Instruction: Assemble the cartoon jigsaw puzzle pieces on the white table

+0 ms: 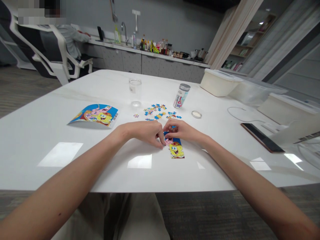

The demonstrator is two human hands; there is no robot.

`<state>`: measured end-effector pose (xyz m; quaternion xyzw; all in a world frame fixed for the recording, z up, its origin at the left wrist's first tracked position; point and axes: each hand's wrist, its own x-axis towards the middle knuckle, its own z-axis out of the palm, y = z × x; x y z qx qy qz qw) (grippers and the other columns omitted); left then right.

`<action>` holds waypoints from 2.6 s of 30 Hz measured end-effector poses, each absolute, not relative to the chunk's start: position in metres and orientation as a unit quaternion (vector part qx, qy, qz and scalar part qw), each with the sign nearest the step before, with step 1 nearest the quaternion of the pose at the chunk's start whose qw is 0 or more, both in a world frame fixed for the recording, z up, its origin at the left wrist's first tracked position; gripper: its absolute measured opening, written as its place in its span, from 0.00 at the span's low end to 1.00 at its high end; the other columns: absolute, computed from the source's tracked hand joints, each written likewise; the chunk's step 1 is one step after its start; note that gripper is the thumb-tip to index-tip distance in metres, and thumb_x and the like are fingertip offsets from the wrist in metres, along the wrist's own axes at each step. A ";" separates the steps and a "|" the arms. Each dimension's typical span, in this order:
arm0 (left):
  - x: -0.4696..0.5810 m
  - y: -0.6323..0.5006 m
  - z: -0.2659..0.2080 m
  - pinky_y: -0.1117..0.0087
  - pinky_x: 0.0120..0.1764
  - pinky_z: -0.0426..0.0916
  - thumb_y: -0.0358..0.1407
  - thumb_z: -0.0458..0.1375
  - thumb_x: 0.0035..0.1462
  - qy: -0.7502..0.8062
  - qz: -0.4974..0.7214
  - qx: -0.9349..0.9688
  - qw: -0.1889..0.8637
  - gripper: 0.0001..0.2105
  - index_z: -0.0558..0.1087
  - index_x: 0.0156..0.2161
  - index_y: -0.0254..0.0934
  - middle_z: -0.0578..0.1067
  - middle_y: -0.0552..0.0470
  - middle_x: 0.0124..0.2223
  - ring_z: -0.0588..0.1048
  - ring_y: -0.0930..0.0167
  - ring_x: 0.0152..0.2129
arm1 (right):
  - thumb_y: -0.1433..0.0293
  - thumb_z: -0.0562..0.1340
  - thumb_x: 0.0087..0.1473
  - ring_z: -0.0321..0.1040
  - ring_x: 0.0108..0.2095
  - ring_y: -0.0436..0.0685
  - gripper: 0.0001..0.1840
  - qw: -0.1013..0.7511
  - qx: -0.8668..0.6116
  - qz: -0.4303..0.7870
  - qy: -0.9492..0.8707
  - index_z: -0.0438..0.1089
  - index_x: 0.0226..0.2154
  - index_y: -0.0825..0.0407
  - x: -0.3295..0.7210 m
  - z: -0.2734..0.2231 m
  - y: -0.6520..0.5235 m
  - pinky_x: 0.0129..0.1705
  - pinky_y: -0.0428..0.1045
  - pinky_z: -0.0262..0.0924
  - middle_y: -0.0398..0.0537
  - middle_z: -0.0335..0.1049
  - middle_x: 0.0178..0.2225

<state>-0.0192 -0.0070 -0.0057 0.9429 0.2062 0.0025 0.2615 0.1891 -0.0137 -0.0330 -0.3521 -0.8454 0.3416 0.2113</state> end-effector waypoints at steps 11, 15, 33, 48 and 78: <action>-0.020 -0.008 -0.004 0.75 0.23 0.52 0.35 0.62 0.51 0.202 0.008 0.944 0.259 0.09 0.82 0.38 0.41 0.65 0.60 0.19 0.58 0.79 0.16 | 0.67 0.59 0.58 0.65 0.37 0.53 0.08 0.216 -0.338 0.309 -0.863 0.72 0.35 0.51 0.196 -0.034 -0.008 0.36 0.49 0.59 0.48 0.70 0.35; -0.020 -0.007 -0.005 0.75 0.22 0.51 0.34 0.62 0.51 0.198 0.009 0.945 0.261 0.10 0.81 0.39 0.41 0.62 0.60 0.18 0.57 0.79 0.16 | 0.67 0.63 0.53 0.61 0.29 0.49 0.06 0.196 -0.334 0.324 -0.863 0.73 0.31 0.53 0.198 -0.033 -0.010 0.30 0.47 0.57 0.45 0.67 0.32; -0.020 -0.007 -0.005 0.75 0.23 0.53 0.36 0.62 0.51 0.198 0.016 0.945 0.258 0.10 0.81 0.39 0.43 0.68 0.59 0.19 0.59 0.78 0.16 | 0.69 0.62 0.53 0.63 0.28 0.49 0.08 0.151 -0.271 0.222 -0.925 0.78 0.31 0.51 0.200 -0.025 -0.015 0.32 0.48 0.58 0.46 0.69 0.31; -0.019 -0.008 -0.004 0.76 0.22 0.53 0.35 0.62 0.51 0.198 0.014 0.948 0.250 0.10 0.81 0.39 0.42 0.68 0.59 0.19 0.59 0.79 0.16 | 0.66 0.61 0.54 0.61 0.28 0.49 0.10 0.131 -0.248 0.236 -0.930 0.79 0.31 0.50 0.202 -0.021 -0.016 0.32 0.47 0.55 0.45 0.66 0.29; 0.010 -0.030 -0.029 0.68 0.49 0.65 0.45 0.58 0.59 0.133 0.079 0.983 0.100 0.16 0.71 0.47 0.37 0.71 0.44 0.54 0.72 0.64 0.48 | 0.72 0.58 0.56 0.61 0.27 0.51 0.09 0.342 -0.489 0.024 -0.802 0.71 0.27 0.53 0.202 -0.039 0.000 0.31 0.48 0.54 0.45 0.67 0.26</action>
